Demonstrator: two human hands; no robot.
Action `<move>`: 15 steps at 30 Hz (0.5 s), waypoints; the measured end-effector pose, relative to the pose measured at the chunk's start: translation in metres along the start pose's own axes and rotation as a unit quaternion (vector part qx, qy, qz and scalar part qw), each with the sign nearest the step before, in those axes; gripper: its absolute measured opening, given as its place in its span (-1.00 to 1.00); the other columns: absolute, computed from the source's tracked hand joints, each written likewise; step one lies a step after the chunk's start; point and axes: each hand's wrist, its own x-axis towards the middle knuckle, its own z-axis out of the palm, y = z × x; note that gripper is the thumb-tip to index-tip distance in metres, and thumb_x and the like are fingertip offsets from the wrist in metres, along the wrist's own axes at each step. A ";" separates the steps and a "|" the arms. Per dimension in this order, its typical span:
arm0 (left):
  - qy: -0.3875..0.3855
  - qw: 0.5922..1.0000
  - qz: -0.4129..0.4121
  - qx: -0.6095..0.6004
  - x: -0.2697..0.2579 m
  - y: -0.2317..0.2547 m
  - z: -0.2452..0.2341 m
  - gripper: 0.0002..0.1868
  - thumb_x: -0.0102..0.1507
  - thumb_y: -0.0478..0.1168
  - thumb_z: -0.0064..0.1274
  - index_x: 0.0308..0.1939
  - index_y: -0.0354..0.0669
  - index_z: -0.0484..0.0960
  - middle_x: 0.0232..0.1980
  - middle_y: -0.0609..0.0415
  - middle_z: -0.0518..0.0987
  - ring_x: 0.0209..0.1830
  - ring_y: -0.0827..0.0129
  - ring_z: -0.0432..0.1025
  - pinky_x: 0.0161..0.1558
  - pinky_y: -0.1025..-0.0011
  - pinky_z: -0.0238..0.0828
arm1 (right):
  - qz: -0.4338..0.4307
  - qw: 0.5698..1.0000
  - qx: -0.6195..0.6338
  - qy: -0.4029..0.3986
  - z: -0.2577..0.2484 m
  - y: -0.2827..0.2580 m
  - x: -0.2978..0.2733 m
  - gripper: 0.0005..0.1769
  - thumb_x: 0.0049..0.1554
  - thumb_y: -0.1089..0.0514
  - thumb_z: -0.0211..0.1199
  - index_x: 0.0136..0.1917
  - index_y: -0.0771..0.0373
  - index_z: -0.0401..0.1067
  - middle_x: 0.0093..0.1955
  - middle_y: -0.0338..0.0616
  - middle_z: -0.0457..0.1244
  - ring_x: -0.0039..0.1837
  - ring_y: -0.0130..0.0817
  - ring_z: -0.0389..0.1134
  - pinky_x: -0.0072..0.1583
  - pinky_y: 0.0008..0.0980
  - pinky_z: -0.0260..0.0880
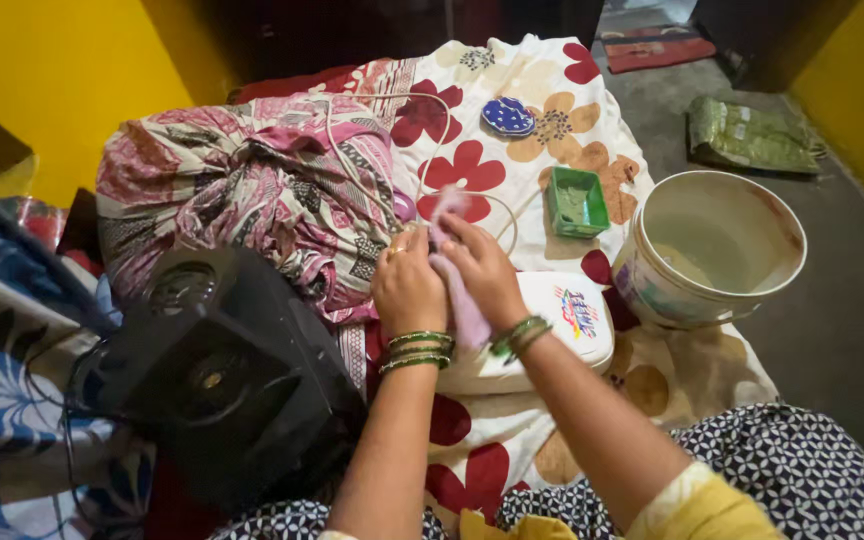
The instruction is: The person wipes the exterior and interior of a white blender jar using a pink cloth. They repeatedly dip the cloth into a bucket of water, wring it out, and wipe the blender jar's surfaces, including the lid and the opening.
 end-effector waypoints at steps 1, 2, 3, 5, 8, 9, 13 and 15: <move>0.000 1.000 -0.014 -0.002 0.000 0.003 0.000 -0.66 0.31 -0.21 -0.10 0.09 -0.18 0.66 0.16 -0.10 0.64 0.20 0.04 0.50 0.25 0.15 0.36 | 0.037 0.997 0.050 -0.040 -0.006 0.008 0.015 -0.49 0.24 0.06 0.16 0.37 0.37 0.37 0.36 0.06 0.32 0.38 -0.24 0.33 0.40 -0.31 0.27; -0.001 1.000 -0.029 -0.003 -0.002 0.006 -0.002 -0.65 0.32 -0.19 -0.10 0.10 -0.16 0.67 0.15 -0.12 0.64 0.18 0.00 0.49 0.23 0.14 0.36 | 0.062 0.994 0.065 -0.066 -0.009 0.017 0.029 -0.52 0.24 0.07 0.17 0.35 0.37 0.39 0.32 0.05 0.34 0.33 -0.26 0.35 0.36 -0.32 0.29; 0.001 0.999 -0.044 -0.005 -0.001 0.008 -0.004 -0.65 0.33 -0.17 -0.11 0.10 -0.15 0.68 0.14 -0.13 0.64 0.16 -0.04 0.48 0.20 0.12 0.36 | 0.086 0.989 0.080 -0.094 -0.011 0.025 0.042 -0.54 0.23 0.09 0.18 0.32 0.38 0.42 0.27 0.04 0.36 0.28 -0.29 0.36 0.32 -0.34 0.32; -0.006 0.998 -0.060 -0.001 0.004 0.013 -0.007 -0.61 0.30 -0.12 -0.12 0.10 -0.13 0.69 0.14 -0.14 0.64 0.15 -0.04 0.48 0.20 0.12 0.36 | 0.115 0.981 0.121 -0.103 -0.011 0.037 0.047 -0.56 0.23 0.12 0.18 0.30 0.38 0.44 0.23 0.02 0.38 0.24 -0.31 0.37 0.29 -0.35 0.35; -0.006 0.996 -0.085 -0.038 0.005 0.016 -0.016 -0.56 0.32 -0.01 -0.17 0.08 -0.11 0.70 0.15 -0.11 0.65 0.15 -0.05 0.48 0.21 0.12 0.36 | 0.088 0.984 0.150 -0.034 -0.007 0.034 0.026 -0.55 0.22 0.16 0.15 0.33 0.37 0.41 0.29 0.02 0.35 0.30 -0.30 0.34 0.35 -0.33 0.30; -0.005 0.994 -0.092 -0.059 0.004 0.019 -0.020 -0.54 0.34 0.03 -0.19 0.07 -0.11 0.70 0.15 -0.10 0.65 0.15 -0.05 0.48 0.21 0.12 0.36 | 0.050 0.991 0.125 -0.001 -0.005 0.029 0.007 -0.54 0.22 0.18 0.14 0.36 0.37 0.39 0.34 0.03 0.33 0.36 -0.28 0.31 0.41 -0.32 0.25; -0.053 0.987 -0.150 -0.020 0.015 0.034 -0.031 -0.43 0.36 0.24 -0.16 0.01 -0.14 0.69 0.11 -0.11 0.64 0.16 -0.04 0.48 0.16 0.06 0.35 | -0.101 0.986 -0.056 0.116 0.014 0.004 -0.058 -0.46 0.28 0.22 0.02 0.51 0.35 0.18 0.60 0.04 0.06 0.63 -0.19 0.00 0.60 -0.19 -0.08; -0.094 0.974 -0.207 -0.002 0.022 0.042 -0.035 -0.38 0.35 0.32 -0.17 -0.01 -0.12 0.69 0.10 -0.11 0.63 0.13 -0.04 0.47 0.11 0.00 0.33 | -0.088 0.987 -0.030 0.135 0.025 0.001 -0.087 -0.39 0.31 0.21 -0.05 0.58 0.35 0.02 0.66 0.06 -0.07 0.69 -0.15 -0.15 0.62 -0.16 -0.24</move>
